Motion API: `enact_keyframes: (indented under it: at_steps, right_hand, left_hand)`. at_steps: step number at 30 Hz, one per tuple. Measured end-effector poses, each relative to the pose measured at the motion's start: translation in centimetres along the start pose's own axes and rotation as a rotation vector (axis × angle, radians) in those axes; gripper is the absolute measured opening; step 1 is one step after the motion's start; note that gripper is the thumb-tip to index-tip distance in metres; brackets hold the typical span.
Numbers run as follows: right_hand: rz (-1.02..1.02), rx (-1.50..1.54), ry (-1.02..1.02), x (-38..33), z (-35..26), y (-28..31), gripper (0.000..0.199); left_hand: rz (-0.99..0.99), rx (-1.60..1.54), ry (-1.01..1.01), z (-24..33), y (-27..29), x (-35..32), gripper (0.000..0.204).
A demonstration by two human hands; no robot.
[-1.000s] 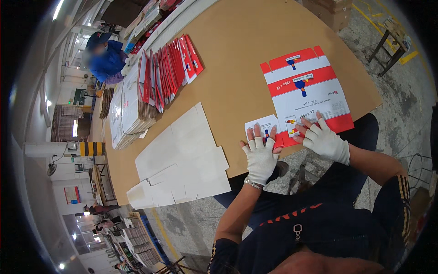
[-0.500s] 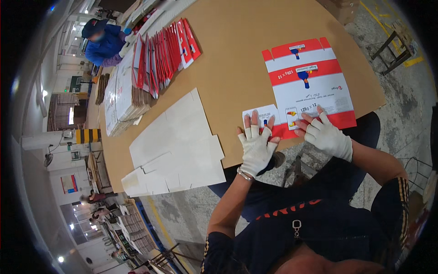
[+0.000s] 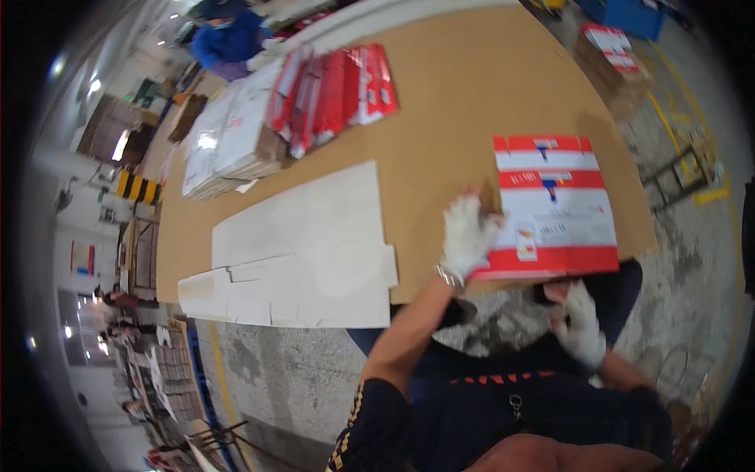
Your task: Manually folding and assembling paper/cardboard packaging templates at an industrial packaging station.
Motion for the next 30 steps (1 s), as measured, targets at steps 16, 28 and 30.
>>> enact_keyframes:
  at_steps: [16, 28, 30]
  right_hand:
    - [-0.123, 0.390, -0.393, 21.6, 14.5, 5.5, 0.044]
    - [-0.418, 0.672, -0.397, 53.8, 8.7, -21.7, 0.026]
    - [-0.136, 0.495, -0.197, 54.5, 15.5, -14.7, 0.030]
  left_hand:
    - [-0.117, 0.399, 0.317, -5.2, 12.7, -18.6, 0.088]
    - [0.104, 0.241, 0.377, -4.3, 15.6, -20.6, 0.050]
    - [0.287, 0.182, 0.147, -4.1, 16.5, -18.8, 0.044]
Point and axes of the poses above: each hand's wrist, its own x-axis towards the middle knuckle, its own y-axis out of the back of the hand, z = x × y, the point moved 4 cm from there along x, towards the middle knuckle, and after that the axes turned 5 degrees about -y, right-handed, at the moved point
